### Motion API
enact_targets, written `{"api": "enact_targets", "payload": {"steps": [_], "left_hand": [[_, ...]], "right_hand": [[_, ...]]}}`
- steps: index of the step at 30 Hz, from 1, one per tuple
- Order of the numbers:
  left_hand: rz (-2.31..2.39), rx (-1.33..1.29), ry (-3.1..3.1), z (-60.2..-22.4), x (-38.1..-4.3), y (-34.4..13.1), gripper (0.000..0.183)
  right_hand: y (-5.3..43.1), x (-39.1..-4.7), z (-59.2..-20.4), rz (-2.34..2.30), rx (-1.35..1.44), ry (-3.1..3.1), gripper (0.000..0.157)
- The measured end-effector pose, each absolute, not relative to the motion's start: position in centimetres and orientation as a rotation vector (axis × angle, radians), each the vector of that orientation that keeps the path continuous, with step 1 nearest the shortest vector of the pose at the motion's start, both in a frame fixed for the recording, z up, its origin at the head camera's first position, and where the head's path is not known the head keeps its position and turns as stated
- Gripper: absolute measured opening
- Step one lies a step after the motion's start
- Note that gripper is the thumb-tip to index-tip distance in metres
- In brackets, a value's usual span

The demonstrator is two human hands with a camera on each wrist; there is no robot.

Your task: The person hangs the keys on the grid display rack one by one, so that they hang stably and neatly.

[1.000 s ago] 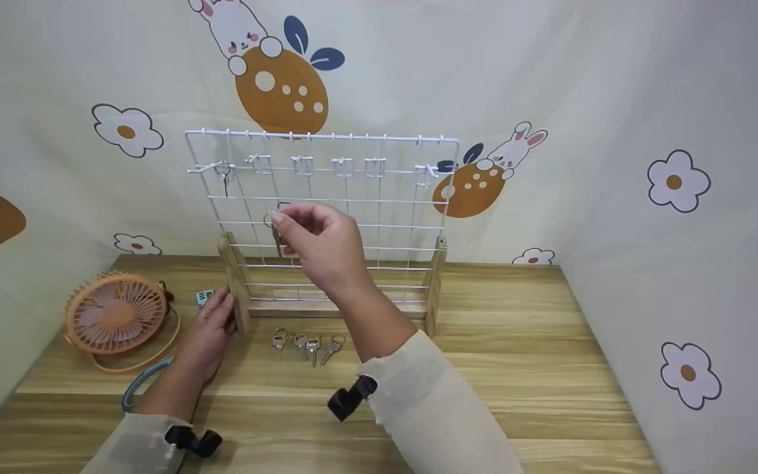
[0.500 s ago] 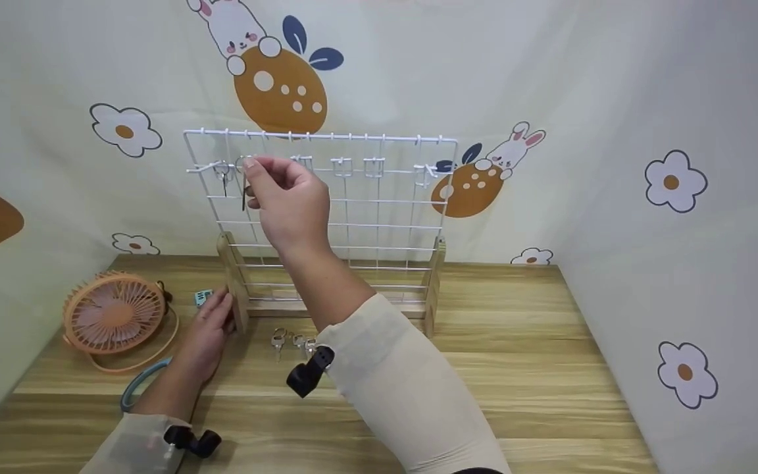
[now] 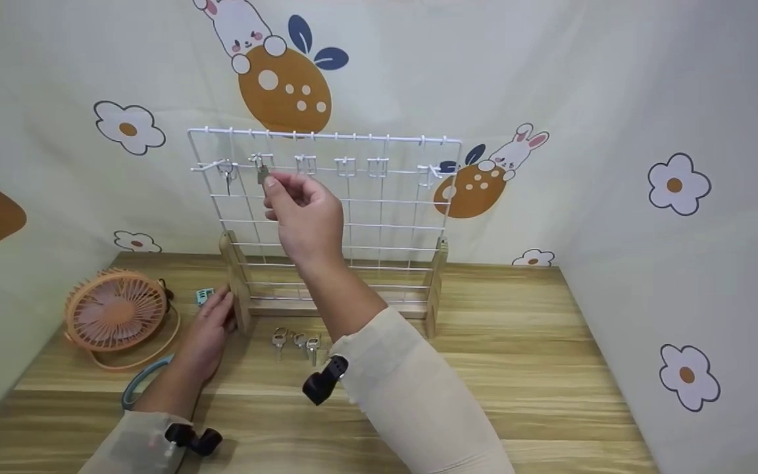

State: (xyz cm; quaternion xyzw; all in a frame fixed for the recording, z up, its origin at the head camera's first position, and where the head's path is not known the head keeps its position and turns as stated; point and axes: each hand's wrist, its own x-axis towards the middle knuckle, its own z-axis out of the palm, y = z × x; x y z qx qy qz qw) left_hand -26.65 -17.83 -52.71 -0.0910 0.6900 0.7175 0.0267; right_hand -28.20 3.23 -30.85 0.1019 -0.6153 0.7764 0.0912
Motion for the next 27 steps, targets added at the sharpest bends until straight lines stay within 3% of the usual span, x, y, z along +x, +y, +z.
{"api": "enact_targets", "payload": {"steps": [19, 27], "left_hand": [[2.279, -0.252, 2.071, -52.8, -26.8, -17.6, 0.058], [2.272, -0.253, 2.093, -52.8, -26.8, -17.7, 0.057]], "right_hand": [[12.5, -25.9, -42.9, 2.252, 0.312, -2.056, 0.009], [14.1, -27.2, -46.7, 2.212, 0.177, -2.285, 0.021]]}}
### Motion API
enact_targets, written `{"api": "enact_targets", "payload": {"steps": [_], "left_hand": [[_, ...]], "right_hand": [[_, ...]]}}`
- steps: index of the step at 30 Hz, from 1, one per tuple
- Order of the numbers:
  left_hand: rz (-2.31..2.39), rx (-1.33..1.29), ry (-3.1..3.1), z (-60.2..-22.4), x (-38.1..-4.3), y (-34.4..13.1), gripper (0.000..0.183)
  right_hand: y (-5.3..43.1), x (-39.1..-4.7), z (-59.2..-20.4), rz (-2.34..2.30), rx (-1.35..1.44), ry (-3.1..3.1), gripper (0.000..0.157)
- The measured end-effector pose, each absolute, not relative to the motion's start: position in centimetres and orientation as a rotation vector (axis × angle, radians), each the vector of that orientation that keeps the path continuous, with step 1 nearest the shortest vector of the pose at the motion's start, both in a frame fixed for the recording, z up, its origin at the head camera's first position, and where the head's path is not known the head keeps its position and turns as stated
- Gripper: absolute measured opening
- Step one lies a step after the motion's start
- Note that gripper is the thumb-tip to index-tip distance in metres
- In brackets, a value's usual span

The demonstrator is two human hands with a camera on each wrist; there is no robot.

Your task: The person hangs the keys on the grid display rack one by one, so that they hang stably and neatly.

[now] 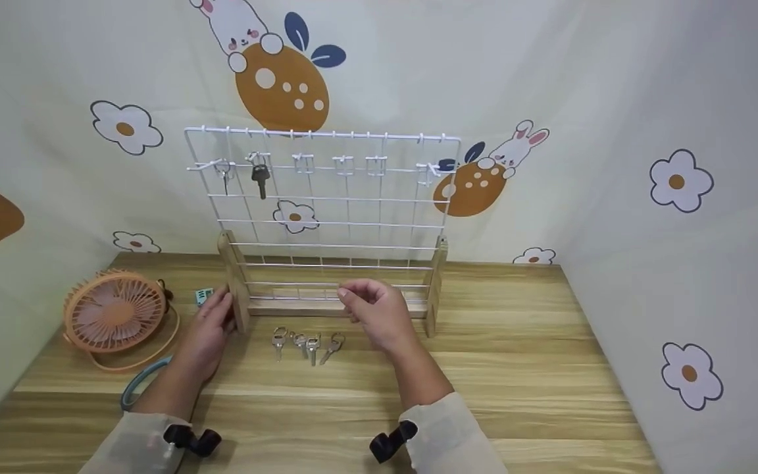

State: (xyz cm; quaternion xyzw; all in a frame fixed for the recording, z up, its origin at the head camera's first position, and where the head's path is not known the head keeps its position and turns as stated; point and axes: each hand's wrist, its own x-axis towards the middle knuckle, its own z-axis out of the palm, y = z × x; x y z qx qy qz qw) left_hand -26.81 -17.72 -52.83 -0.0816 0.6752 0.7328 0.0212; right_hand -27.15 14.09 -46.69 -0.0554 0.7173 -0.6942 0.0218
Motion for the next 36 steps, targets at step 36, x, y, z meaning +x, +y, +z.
{"api": "enact_targets", "payload": {"steps": [36], "left_hand": [[2.199, -0.259, 2.186, -53.0, -26.7, -17.8, 0.062]], "right_hand": [[13.6, -28.1, -52.7, -1.262, -0.534, 2.628, 0.026]]}}
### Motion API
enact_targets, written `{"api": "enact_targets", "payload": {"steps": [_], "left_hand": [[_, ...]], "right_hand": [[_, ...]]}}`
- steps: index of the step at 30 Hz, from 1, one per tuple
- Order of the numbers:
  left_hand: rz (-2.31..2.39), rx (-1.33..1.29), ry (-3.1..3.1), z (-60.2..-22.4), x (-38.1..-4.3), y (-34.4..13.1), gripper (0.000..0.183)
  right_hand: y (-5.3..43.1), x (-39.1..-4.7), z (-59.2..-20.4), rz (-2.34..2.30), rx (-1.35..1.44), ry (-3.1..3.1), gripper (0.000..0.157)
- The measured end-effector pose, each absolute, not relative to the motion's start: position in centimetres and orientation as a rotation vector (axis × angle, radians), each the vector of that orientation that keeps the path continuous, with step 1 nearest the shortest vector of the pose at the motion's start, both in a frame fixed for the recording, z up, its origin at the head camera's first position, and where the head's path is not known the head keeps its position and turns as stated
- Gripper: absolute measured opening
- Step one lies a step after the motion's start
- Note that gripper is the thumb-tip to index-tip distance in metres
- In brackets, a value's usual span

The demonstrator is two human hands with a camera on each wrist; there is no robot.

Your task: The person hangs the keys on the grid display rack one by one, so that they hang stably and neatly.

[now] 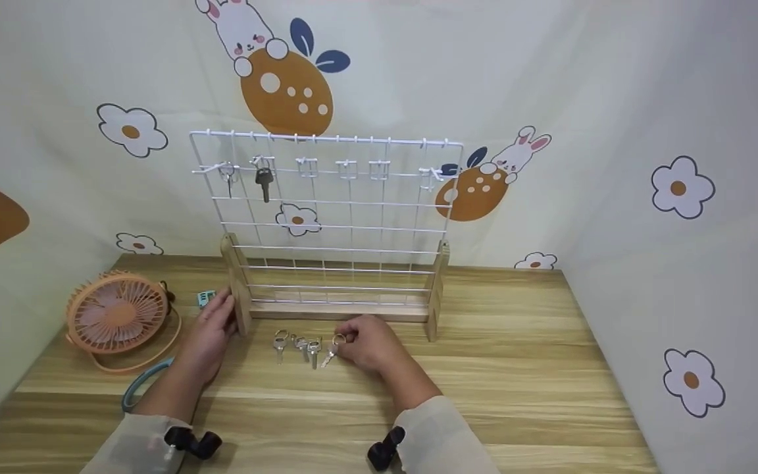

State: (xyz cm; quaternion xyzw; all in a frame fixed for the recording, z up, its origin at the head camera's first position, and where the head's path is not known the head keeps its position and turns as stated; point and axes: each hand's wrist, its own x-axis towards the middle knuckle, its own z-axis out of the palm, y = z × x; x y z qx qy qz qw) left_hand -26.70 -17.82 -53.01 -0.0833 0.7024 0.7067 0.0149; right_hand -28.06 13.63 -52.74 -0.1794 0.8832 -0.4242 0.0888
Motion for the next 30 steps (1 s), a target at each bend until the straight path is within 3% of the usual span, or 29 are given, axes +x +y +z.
{"api": "enact_targets", "payload": {"steps": [9, 17, 22, 30], "left_hand": [[2.263, -0.252, 2.109, -52.7, -26.8, -17.8, 0.062], [2.263, -0.242, 2.115, -52.9, -26.8, -17.9, 0.060], [2.244, -0.236, 2.126, -52.8, -26.6, -17.9, 0.061], [2.222, -0.244, 2.174, -52.8, -26.6, -17.7, 0.060]], "right_hand": [[13.8, -28.2, -53.0, -1.246, -0.510, 2.674, 0.006], [14.2, -28.3, -52.8, -1.325, -0.407, 2.638, 0.009], [14.0, -28.3, -52.1, -1.607, -0.251, 2.402, 0.016], [12.6, -26.8, -48.1, -2.029, -0.219, 2.270, 0.018]]}}
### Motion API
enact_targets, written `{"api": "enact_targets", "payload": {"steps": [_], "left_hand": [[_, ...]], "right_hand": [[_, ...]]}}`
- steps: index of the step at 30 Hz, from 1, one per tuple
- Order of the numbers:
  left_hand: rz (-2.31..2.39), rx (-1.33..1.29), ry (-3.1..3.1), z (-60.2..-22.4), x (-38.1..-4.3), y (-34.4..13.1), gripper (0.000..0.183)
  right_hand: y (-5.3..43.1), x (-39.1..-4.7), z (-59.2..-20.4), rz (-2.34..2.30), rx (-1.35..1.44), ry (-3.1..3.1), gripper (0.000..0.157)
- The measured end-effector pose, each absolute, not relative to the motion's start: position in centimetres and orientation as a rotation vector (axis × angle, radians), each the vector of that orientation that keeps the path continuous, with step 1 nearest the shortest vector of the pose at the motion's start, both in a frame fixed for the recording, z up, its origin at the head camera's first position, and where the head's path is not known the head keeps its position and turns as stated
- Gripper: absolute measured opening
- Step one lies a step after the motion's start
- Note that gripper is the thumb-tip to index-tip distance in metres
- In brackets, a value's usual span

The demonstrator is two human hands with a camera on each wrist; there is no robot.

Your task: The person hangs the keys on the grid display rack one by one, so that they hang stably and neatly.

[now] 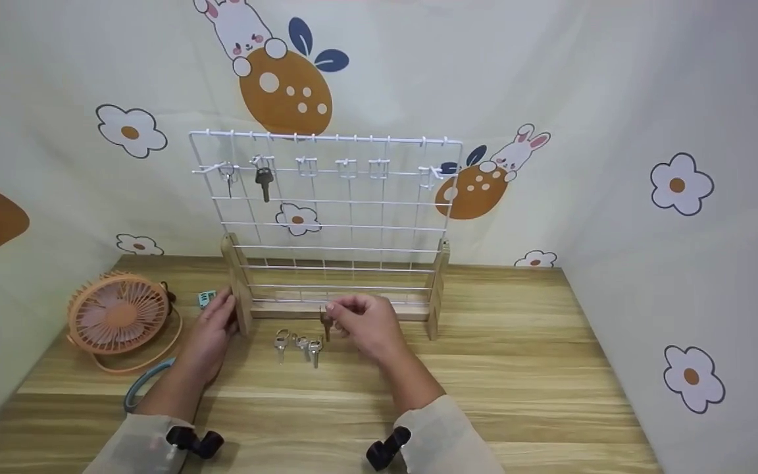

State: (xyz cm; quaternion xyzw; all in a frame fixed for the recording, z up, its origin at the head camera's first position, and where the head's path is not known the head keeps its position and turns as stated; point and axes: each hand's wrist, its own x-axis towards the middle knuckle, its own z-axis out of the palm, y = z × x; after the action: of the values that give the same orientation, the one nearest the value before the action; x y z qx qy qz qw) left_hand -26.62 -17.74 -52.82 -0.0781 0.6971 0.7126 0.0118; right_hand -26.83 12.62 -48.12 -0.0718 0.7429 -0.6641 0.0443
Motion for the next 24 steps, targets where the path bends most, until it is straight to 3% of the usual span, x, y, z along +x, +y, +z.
{"api": "enact_targets", "payload": {"steps": [6, 15, 24], "left_hand": [[2.282, -0.241, 2.117, -52.9, -26.8, -17.6, 0.059], [2.195, -0.264, 2.213, -52.9, -26.7, -17.8, 0.058], [2.157, -0.244, 2.236, -53.0, -26.7, -18.1, 0.060]], "right_hand": [[11.5, -25.6, -43.4, -2.276, -0.302, 2.149, 0.009], [10.6, -26.0, -35.5, -2.413, -0.527, 2.269, 0.010], [9.8, -27.5, -31.5, -2.515, -0.588, 2.285, 0.016]]}}
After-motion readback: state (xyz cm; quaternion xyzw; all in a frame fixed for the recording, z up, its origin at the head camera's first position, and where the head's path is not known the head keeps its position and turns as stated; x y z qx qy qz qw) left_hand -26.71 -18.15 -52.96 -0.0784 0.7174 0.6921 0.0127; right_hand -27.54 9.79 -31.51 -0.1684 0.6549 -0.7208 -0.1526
